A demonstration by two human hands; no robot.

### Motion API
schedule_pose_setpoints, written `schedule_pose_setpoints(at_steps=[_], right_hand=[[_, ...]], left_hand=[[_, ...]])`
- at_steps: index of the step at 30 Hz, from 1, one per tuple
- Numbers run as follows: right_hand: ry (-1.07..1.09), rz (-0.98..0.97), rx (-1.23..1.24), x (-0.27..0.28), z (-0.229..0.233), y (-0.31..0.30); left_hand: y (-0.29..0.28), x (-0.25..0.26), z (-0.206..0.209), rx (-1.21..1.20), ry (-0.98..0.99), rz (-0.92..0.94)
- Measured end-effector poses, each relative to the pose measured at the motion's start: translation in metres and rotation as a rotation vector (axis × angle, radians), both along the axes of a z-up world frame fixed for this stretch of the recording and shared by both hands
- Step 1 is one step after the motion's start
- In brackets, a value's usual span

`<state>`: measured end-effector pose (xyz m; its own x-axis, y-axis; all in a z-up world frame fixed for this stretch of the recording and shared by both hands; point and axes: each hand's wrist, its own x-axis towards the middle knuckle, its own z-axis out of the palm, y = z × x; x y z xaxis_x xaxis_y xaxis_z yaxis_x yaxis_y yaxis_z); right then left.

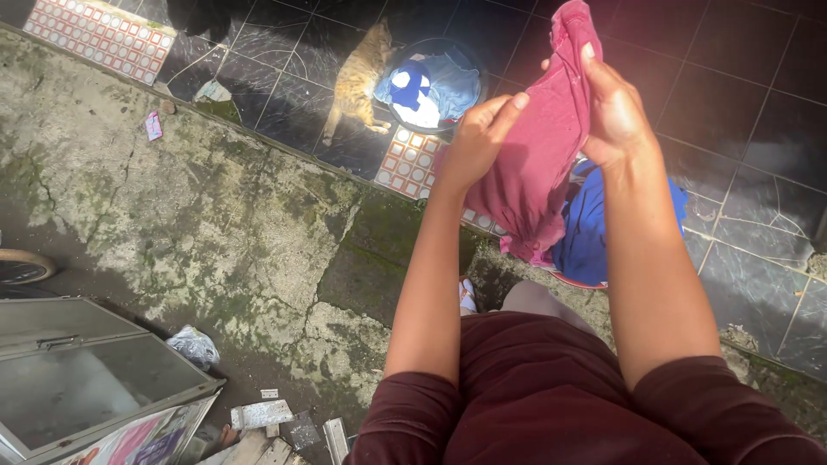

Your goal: The person picks up several clothing items from a pile on the floor, shakes them out, places each on a green hanger, and hangs them on a metal rack. Items include a yellow top, an olive shirt, a pink top, and a blue shirt. A cat is visible on the floor nearby.

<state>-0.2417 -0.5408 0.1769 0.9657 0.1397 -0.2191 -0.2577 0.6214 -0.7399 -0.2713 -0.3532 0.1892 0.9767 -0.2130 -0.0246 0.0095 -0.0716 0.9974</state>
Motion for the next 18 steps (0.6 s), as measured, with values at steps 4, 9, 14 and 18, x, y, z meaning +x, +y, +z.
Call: schedule_pose_setpoints(at_steps=[4,9,14,18], right_hand=[[-0.085,-0.151,-0.388,0.017,0.0,0.007],[-0.366,-0.193,-0.895,0.026,-0.008,0.008],[-0.307,0.321,-1.068,-0.038,0.05,0.037],[-0.525,0.173,-1.065,0.0,-0.035,0.004]], left_hand=[[0.004,-0.003,-0.011,-0.119,0.12,-0.085],[-0.003,0.014,-0.051,-0.826,0.513,0.221],[-0.021,0.025,-0.038,-0.784,0.457,0.303],[-0.019,0.034,-0.029,-0.714,0.473,0.387]])
